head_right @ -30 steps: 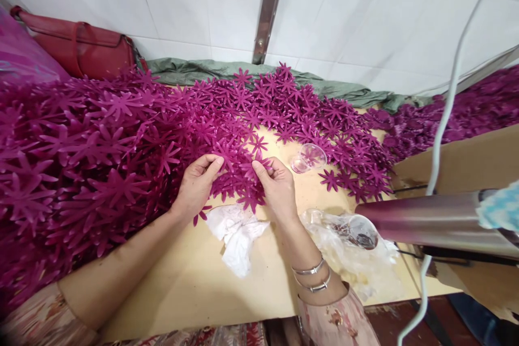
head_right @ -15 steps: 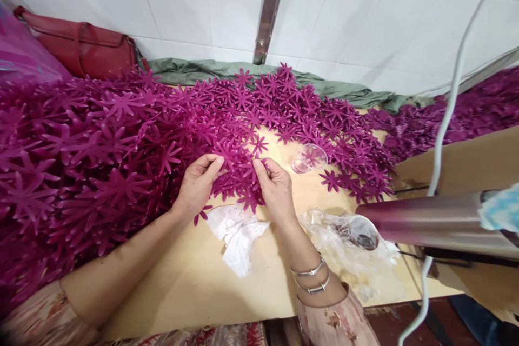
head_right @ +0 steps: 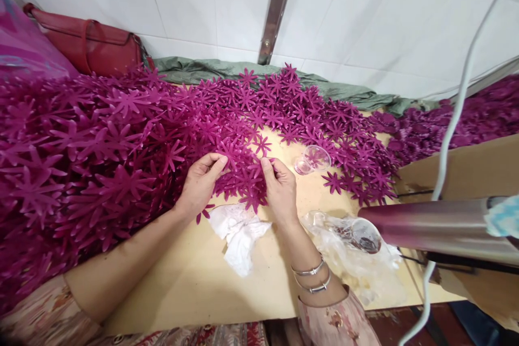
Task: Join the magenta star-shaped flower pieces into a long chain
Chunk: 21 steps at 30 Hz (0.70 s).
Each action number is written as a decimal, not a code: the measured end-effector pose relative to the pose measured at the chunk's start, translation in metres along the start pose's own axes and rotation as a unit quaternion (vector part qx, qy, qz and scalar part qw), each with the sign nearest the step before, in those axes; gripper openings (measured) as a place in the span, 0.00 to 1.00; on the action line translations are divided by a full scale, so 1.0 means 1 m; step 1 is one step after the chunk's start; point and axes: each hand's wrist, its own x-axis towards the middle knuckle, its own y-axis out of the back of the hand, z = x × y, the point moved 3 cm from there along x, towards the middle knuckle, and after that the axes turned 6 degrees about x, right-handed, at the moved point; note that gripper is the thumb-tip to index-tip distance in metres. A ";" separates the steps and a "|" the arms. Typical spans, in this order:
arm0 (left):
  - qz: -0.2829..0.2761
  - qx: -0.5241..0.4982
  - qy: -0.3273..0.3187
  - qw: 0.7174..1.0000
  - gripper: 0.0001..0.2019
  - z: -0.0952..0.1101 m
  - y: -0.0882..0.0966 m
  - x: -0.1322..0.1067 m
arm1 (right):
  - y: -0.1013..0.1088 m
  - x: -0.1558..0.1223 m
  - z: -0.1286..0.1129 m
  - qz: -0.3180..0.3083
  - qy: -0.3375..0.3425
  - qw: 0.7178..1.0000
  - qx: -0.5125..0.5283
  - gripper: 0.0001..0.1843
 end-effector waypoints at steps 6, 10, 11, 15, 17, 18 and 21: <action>0.000 0.043 -0.031 0.999 0.11 0.004 0.001 -0.001 | -0.002 -0.001 -0.003 -0.028 0.084 0.994 -0.059 0.13; -0.025 0.111 -0.089 0.990 0.08 0.006 0.001 -0.004 | -0.006 -0.003 -0.009 -0.034 0.140 0.984 -0.107 0.15; -0.034 0.130 -0.110 0.985 0.08 0.006 0.000 -0.005 | -0.008 -0.004 -0.010 -0.039 0.146 0.982 -0.113 0.14; -0.059 0.167 -0.156 0.972 0.06 0.006 -0.003 -0.007 | -0.010 -0.005 -0.010 -0.038 0.164 0.979 -0.116 0.05; -0.051 0.159 -0.150 0.974 0.06 0.006 -0.002 -0.006 | -0.007 -0.004 -0.008 -0.030 0.161 0.981 -0.106 0.05; -0.044 0.153 -0.145 0.977 0.07 0.006 -0.002 -0.006 | -0.006 -0.003 -0.006 -0.027 0.154 0.982 -0.101 0.05; -0.024 0.142 -0.136 0.980 0.08 0.007 0.000 -0.005 | -0.002 0.000 -0.001 -0.028 0.130 0.986 -0.099 0.08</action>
